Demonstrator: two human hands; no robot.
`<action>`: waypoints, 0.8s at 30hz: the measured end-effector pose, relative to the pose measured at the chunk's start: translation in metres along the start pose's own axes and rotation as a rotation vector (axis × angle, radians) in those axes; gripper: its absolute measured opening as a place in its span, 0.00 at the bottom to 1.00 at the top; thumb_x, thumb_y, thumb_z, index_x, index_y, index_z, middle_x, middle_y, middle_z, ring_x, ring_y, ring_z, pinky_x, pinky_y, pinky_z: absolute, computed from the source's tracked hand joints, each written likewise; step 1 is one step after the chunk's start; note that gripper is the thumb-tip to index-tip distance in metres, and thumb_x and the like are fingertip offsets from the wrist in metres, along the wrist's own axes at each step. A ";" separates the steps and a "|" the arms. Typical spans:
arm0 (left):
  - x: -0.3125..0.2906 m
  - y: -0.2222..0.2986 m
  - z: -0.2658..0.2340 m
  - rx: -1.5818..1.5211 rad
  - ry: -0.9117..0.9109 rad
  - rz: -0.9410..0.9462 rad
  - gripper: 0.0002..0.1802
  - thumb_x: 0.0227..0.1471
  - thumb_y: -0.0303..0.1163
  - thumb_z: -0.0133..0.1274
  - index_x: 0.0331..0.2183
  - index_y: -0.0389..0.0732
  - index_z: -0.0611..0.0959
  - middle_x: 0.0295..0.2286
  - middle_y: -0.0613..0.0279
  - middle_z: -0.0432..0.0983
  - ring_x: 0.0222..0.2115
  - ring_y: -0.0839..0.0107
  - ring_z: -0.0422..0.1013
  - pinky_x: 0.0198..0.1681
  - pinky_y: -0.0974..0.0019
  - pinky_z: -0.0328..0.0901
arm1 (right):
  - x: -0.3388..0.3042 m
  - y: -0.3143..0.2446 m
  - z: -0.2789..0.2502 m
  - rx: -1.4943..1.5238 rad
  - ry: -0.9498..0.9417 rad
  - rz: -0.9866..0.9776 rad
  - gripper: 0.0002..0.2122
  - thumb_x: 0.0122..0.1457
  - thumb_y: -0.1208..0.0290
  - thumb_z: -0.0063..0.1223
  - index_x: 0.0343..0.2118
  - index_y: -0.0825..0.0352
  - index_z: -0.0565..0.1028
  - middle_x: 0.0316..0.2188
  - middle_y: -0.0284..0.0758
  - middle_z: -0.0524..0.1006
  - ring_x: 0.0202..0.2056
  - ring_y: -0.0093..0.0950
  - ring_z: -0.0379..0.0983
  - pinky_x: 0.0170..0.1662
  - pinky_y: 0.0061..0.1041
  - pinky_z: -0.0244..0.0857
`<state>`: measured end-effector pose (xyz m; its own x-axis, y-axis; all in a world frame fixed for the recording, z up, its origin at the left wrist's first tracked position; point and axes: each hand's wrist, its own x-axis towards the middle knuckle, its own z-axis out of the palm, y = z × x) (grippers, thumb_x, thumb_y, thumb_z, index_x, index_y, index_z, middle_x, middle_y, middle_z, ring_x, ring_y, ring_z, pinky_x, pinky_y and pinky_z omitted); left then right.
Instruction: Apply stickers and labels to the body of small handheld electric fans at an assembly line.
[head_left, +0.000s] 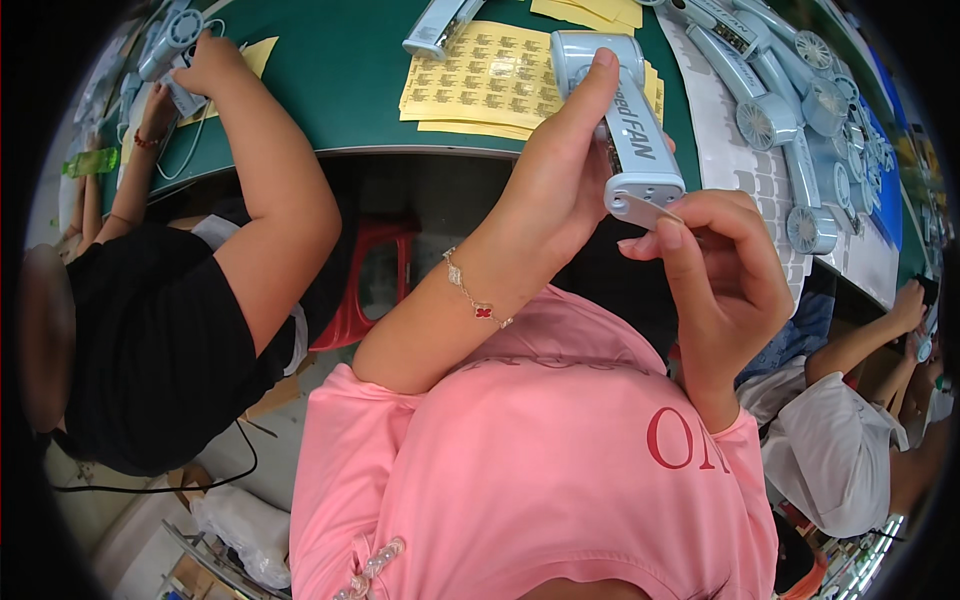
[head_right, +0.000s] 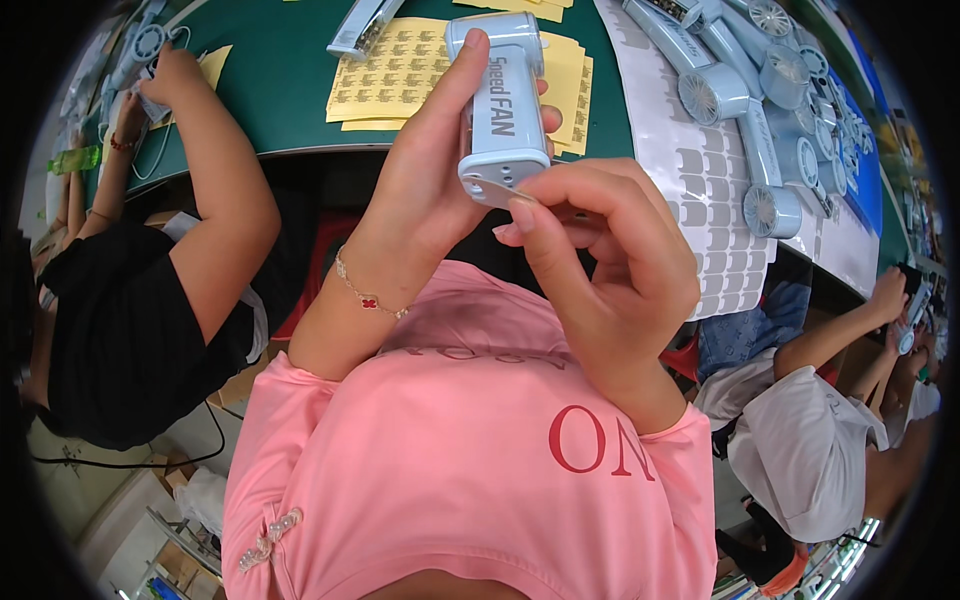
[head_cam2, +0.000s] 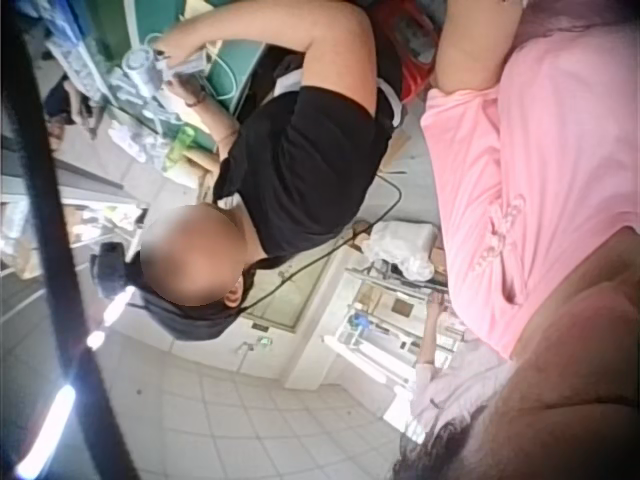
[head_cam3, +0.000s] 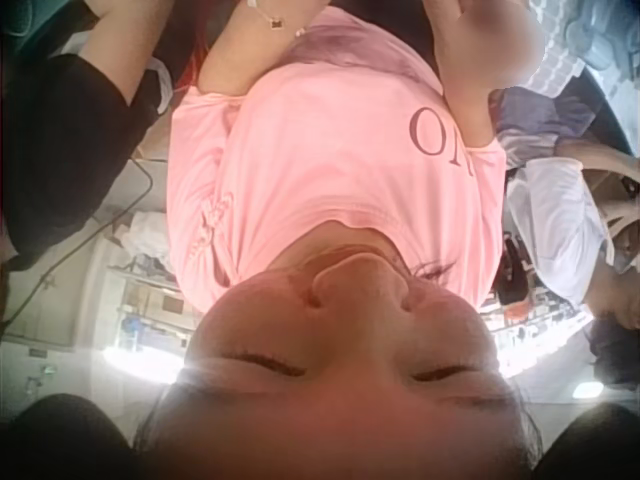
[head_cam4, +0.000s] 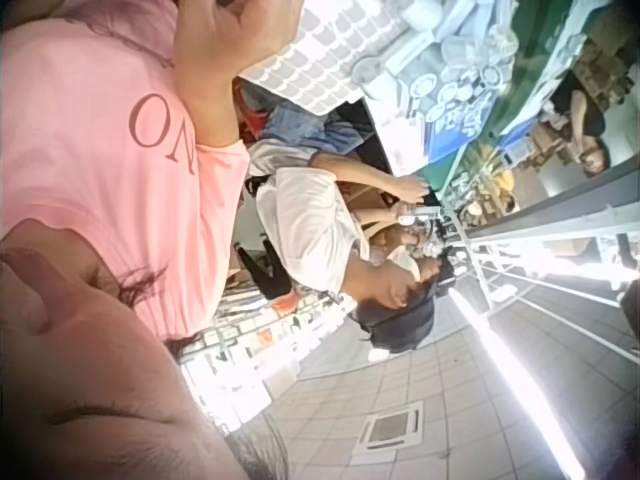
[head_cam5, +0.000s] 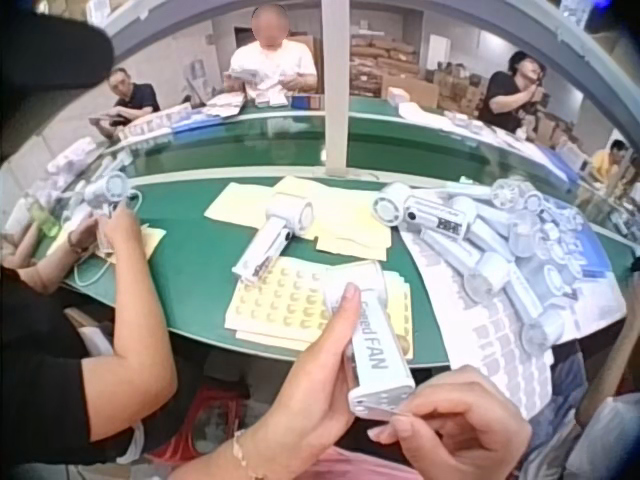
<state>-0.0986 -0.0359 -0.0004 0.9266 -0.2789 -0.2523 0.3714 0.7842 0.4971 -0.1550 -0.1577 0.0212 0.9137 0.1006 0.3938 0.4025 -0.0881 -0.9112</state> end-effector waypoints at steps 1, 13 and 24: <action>0.000 0.000 0.000 -0.001 0.002 0.001 0.21 0.52 0.51 0.47 0.36 0.42 0.71 0.24 0.63 0.71 0.27 0.72 0.71 0.31 0.66 0.67 | 0.000 0.000 0.000 0.008 -0.004 -0.003 0.06 0.50 0.88 0.50 0.33 0.79 0.70 0.32 0.40 0.69 0.29 0.24 0.73 0.31 0.15 0.71; -0.001 -0.001 -0.002 -0.022 -0.008 -0.001 0.20 0.53 0.50 0.47 0.36 0.42 0.71 0.26 0.64 0.71 0.28 0.73 0.70 0.32 0.66 0.66 | -0.003 0.002 0.003 -0.040 0.026 -0.009 0.06 0.51 0.87 0.50 0.33 0.78 0.70 0.32 0.40 0.69 0.28 0.23 0.73 0.30 0.14 0.72; 0.000 -0.005 -0.009 -0.013 -0.057 0.011 0.26 0.53 0.50 0.46 0.43 0.37 0.68 0.32 0.59 0.69 0.31 0.70 0.71 0.30 0.67 0.70 | -0.003 0.000 0.005 -0.089 0.027 -0.021 0.06 0.51 0.88 0.49 0.33 0.77 0.70 0.32 0.40 0.69 0.29 0.23 0.73 0.30 0.14 0.71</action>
<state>-0.1007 -0.0350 -0.0101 0.9327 -0.3011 -0.1987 0.3606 0.7942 0.4891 -0.1585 -0.1533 0.0195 0.9057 0.0770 0.4168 0.4238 -0.1742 -0.8888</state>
